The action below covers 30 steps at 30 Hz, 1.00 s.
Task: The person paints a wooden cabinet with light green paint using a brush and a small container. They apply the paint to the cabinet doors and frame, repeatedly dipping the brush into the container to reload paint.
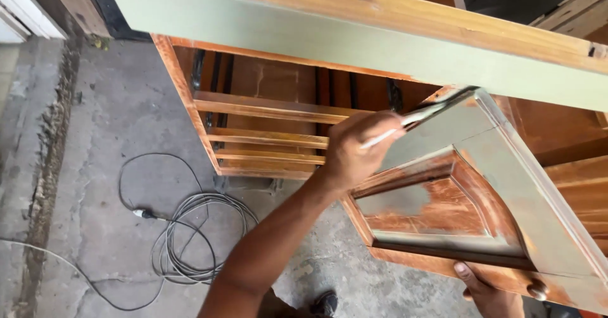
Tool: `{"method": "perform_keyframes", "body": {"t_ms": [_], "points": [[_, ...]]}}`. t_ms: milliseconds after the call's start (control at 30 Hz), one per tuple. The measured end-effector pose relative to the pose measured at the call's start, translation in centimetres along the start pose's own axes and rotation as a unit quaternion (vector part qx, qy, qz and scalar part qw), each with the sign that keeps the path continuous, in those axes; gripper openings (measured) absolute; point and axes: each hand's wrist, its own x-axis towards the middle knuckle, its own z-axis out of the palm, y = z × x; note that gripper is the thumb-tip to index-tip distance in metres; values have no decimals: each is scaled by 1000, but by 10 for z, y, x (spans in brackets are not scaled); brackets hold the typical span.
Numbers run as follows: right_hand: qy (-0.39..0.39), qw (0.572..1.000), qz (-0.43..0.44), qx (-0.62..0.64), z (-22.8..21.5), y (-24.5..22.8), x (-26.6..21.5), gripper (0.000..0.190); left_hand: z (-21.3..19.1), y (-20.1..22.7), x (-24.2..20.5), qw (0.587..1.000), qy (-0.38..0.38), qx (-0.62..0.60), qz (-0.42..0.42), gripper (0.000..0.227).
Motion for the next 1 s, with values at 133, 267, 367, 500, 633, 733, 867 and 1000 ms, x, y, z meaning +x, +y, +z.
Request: {"method": "perform_keyframes", "body": {"t_ms": [133,267,367,500,633,733,867,1000], "points": [[16,999,19,-34,1,1,8,42,4,9,9,998,66,-3,-8,16],[1,999,40,-9,-2,-6,-2,43,28,10,21,993,101,-53,-16,10],[-4,1000,5,5,-1,-6,0,39,16,13,12,998,64,13,18,8],[16,994,65,-82,8,16,22,48,11,7,3,998,60,28,8,5],[26,997,44,-58,4,26,15,43,25,11,3,992,104,-69,-28,22],[19,999,19,-29,2,4,8,42,24,1,8,991,107,-78,-37,18],[9,999,21,-25,-5,-11,-3,43,12,-3,-7,997,68,-5,-26,12],[-7,990,47,-133,2,24,22,45,9,8,-1,994,82,-69,-20,20]]}}
